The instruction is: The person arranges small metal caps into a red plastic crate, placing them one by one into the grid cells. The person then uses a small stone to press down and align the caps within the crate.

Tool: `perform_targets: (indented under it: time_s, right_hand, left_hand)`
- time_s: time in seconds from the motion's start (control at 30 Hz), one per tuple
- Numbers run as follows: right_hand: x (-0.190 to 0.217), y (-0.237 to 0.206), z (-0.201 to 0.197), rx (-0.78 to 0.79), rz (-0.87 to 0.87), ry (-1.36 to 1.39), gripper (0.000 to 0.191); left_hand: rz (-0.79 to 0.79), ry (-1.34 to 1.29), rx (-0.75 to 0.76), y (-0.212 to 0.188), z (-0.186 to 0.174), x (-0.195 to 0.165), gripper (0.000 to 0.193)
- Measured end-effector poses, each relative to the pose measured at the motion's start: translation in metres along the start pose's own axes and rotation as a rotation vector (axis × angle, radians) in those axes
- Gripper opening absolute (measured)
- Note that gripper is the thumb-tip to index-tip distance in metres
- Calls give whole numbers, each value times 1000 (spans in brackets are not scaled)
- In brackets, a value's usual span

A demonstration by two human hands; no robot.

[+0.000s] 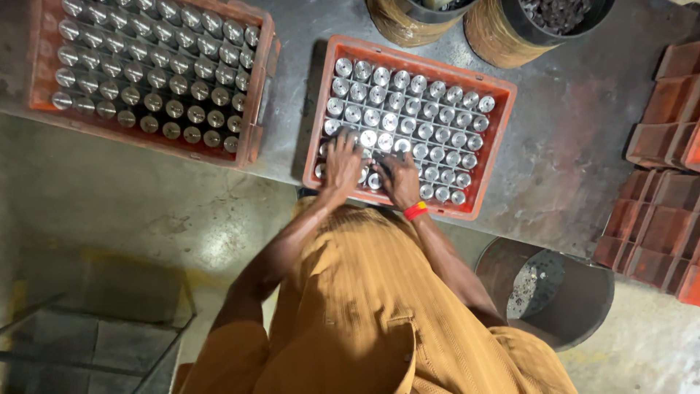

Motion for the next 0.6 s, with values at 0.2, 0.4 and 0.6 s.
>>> perform_targets:
  time_s: [0.2,0.4,0.6]
  right_hand:
    - [-33,-22,-66,-412,208,721,29]
    - [-28,-39,-8,-280,530,833,35]
    - [14,-31,-4,-107,125,45,39]
  left_hand:
    - [-104,-761,-75,-6,-33,44,38]
    - [-294,-695,89,-21,-12,21,41]
    - [-108,-417,154,-59,-4,5,39]
Point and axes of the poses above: each hand's wrist, its own y-axis towards the middle knuckle, its own z-axis out of the palm, x = y × z, the point moved 5 cm from there along y, towards the middle knuckle, and after that the axes turned 15 degrees about y, right-handed, at the moved point
